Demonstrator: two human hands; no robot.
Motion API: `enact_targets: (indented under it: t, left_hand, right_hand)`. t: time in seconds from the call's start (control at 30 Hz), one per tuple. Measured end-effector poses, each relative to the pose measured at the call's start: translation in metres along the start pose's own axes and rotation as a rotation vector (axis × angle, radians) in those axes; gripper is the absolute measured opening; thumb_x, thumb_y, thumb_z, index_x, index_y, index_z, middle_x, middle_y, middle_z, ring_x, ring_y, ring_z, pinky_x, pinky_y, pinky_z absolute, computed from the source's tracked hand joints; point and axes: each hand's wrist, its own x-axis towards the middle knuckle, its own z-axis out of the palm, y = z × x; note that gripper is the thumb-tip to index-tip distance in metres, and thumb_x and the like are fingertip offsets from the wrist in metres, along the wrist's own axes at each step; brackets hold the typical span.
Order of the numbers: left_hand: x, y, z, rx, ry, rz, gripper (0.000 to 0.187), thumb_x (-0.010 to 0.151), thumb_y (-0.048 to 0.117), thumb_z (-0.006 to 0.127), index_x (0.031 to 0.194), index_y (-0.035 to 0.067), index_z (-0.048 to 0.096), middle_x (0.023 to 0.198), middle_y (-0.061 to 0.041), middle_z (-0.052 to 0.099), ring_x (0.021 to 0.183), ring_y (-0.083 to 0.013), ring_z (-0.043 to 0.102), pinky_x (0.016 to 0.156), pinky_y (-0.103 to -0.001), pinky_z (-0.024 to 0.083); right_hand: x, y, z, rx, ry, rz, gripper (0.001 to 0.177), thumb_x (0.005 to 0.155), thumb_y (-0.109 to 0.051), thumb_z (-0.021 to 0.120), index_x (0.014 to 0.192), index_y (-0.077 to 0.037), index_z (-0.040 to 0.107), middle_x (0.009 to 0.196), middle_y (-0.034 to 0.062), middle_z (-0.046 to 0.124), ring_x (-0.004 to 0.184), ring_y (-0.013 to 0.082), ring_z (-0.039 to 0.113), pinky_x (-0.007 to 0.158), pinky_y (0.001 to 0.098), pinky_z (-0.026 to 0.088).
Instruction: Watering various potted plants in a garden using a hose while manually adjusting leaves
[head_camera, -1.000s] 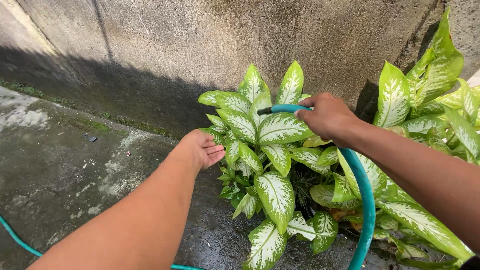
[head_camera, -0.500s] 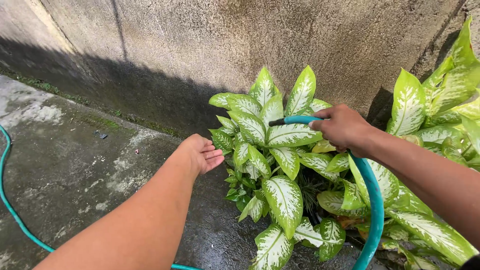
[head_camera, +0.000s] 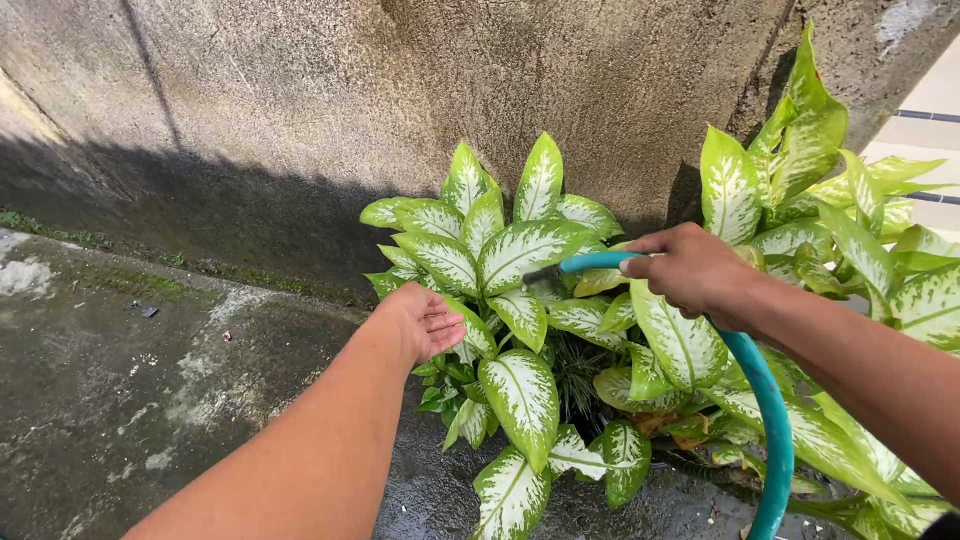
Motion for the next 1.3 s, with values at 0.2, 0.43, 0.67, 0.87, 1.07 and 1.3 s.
enact_targets:
  t: [0.2,0.43,0.67,0.87,1.07,1.3]
  left_hand:
    - [-0.013,-0.012,-0.025,0.011,-0.030,-0.003,0.024,0.103,0.029,0.048,0.119,0.010,0.052,0.127,-0.018,0.067,0.123,-0.0355,0.063,0.099,-0.053,0.058]
    - [-0.027,0.005,-0.104,-0.031,0.083,0.022,0.022,0.102,0.026,0.047,0.115,0.010,0.054,0.125,-0.018,0.068,0.120,-0.0355,0.065,0.097,-0.051,0.060]
    - [-0.013,0.030,-0.118,-0.046,0.073,0.035,0.023,0.102,0.025,0.048,0.117,0.009,0.054,0.128,-0.019,0.068,0.120,-0.0362,0.064,0.098,-0.050,0.059]
    - [-0.001,0.029,-0.092,-0.014,0.006,0.028,0.024,0.100,0.021,0.048,0.119,0.007,0.055,0.130,-0.021,0.066,0.122,-0.0371,0.063,0.100,-0.049,0.058]
    - [-0.073,-0.005,-0.030,-0.082,0.108,0.004,0.020,0.108,0.010,0.044,0.118,0.002,0.060,0.123,-0.023,0.069,0.109,-0.0342,0.068,0.096,-0.042,0.060]
    - [0.001,-0.022,-0.036,-0.053,-0.013,-0.051,0.030,0.103,0.017,0.049,0.129,0.004,0.055,0.120,-0.021,0.069,0.115,-0.0365,0.066,0.096,-0.049,0.059]
  right_hand:
    - [0.011,-0.037,0.048,-0.012,-0.132,-0.111,0.035,0.088,-0.009,0.067,0.122,-0.003,0.074,0.058,0.0176,0.048,0.042,0.0182,0.038,0.037,0.0297,0.028]
    - [0.010,-0.085,0.096,-0.075,-0.075,-0.214,0.028,0.086,-0.012,0.068,0.112,-0.009,0.078,0.057,0.0170,0.053,0.039,0.0196,0.043,0.033,0.0341,0.037]
    - [0.029,-0.072,0.081,-0.178,0.001,-0.167,0.032,0.086,-0.014,0.070,0.117,-0.010,0.078,0.052,0.0198,0.057,0.035,0.0242,0.047,0.031,0.0376,0.041]
    - [0.049,-0.049,-0.004,-0.354,0.111,-0.077,0.039,0.084,-0.010,0.074,0.123,-0.004,0.075,0.059,0.0253,0.064,0.035,0.0276,0.051,0.027,0.0384,0.037]
    - [0.037,-0.119,-0.059,-0.563,0.072,-0.020,0.028,0.101,-0.013,0.067,0.127,-0.008,0.077,0.066,0.0147,0.054,0.050,0.0216,0.037,0.045,0.0351,0.032]
    - [0.064,-0.139,-0.022,-0.515,-0.046,-0.248,0.018,0.090,-0.009,0.070,0.106,-0.008,0.080,0.056,0.0166,0.049,0.041,0.0185,0.039,0.034,0.0304,0.030]
